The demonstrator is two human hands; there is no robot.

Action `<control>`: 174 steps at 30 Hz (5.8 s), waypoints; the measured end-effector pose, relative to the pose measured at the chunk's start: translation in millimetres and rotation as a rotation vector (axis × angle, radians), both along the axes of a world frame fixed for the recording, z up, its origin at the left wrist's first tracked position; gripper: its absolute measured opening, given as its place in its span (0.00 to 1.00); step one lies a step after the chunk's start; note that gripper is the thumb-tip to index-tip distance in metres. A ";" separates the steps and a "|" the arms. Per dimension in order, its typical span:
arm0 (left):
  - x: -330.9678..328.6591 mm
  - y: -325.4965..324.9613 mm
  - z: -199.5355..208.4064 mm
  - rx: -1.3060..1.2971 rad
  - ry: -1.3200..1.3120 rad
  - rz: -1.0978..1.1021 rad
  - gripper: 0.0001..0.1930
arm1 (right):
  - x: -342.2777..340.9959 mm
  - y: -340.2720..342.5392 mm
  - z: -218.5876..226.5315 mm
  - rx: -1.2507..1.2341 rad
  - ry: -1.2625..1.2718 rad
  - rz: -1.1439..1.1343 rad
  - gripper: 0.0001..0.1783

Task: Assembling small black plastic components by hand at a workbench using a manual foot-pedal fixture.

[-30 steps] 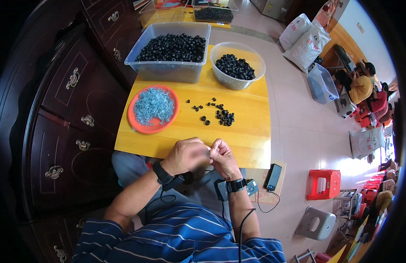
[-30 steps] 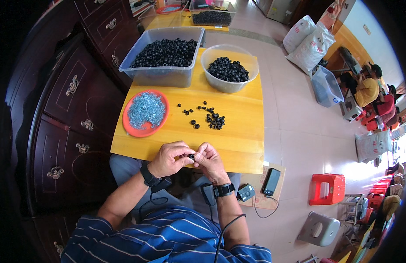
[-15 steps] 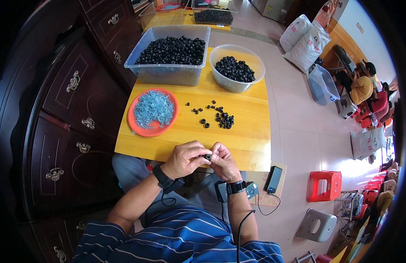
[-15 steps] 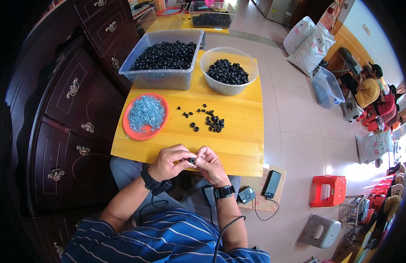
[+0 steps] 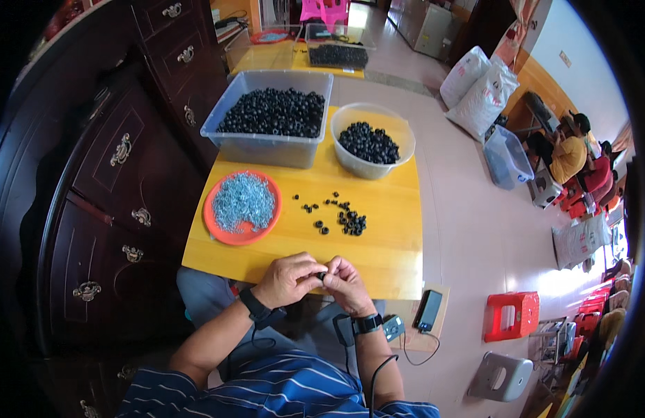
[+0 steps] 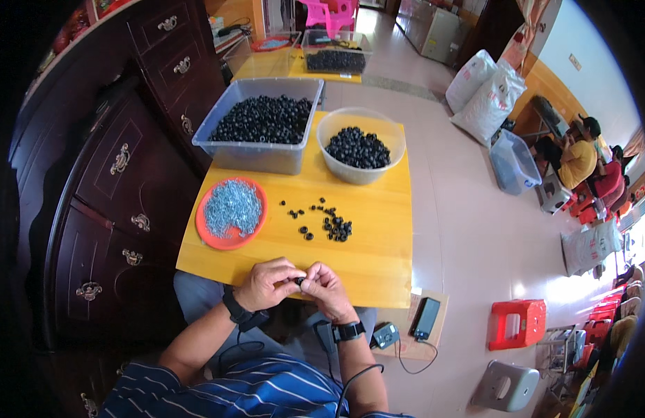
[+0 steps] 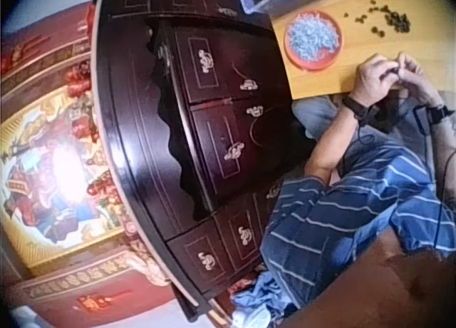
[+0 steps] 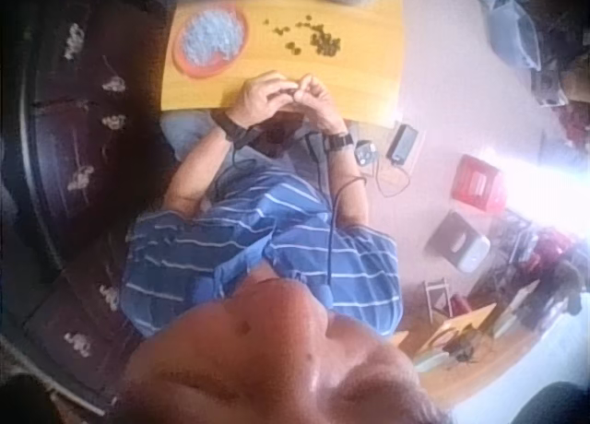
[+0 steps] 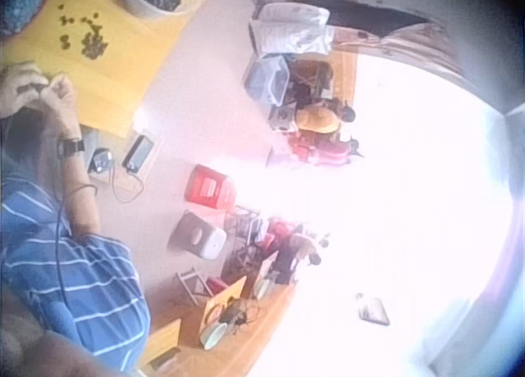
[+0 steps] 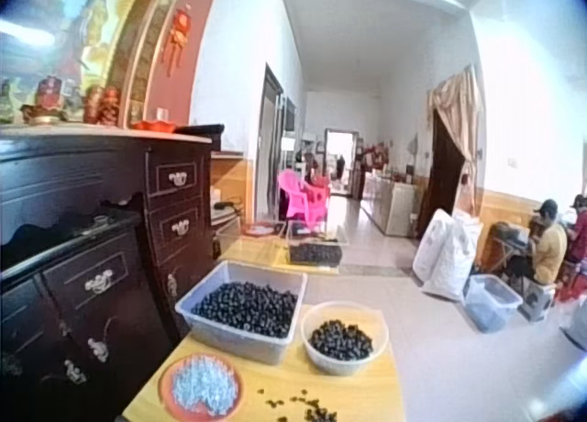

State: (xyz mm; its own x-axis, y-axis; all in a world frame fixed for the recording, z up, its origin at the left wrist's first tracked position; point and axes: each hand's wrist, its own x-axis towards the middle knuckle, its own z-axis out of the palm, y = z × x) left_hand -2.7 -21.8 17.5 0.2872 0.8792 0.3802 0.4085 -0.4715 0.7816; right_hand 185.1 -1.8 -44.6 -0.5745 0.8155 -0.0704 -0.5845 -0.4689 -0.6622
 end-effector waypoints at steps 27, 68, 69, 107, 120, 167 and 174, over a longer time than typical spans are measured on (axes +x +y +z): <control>-36.8 -11.7 -38.1 -0.228 -0.082 0.238 0.05 | 16.7 94.7 29.9 0.231 -0.322 -0.529 0.09; -42.8 -0.1 -46.5 -0.450 0.017 0.175 0.04 | 152.1 -93.4 -39.5 -0.105 0.067 -0.482 0.12; -42.1 0.5 -46.7 -0.439 0.020 0.171 0.04 | 155.8 -101.2 -42.9 -0.152 0.089 -0.502 0.12; -26.4 -3.0 -36.5 -0.338 -0.026 0.252 0.04 | 6.5 0.2 84.4 0.474 -0.503 -0.144 0.04; -29.1 1.1 -33.5 -0.297 0.003 0.270 0.03 | 37.6 -51.9 204.4 1.339 1.088 1.032 0.15; -39.5 0.7 -46.3 -0.367 -0.144 0.267 0.06 | 1.9 78.0 27.5 0.843 -1.348 -0.495 0.08; -20.5 55.1 -9.0 -0.218 0.172 0.308 0.12 | 7.3 82.4 21.2 0.925 -1.470 -0.514 0.08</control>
State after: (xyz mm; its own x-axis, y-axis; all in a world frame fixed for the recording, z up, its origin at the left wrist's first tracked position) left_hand -23.2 33.3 8.4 0.0412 0.9886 0.1446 0.6377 -0.1375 0.7579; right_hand 192.5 80.7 -23.4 -0.1746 0.9389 0.2967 0.7024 0.3300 -0.6307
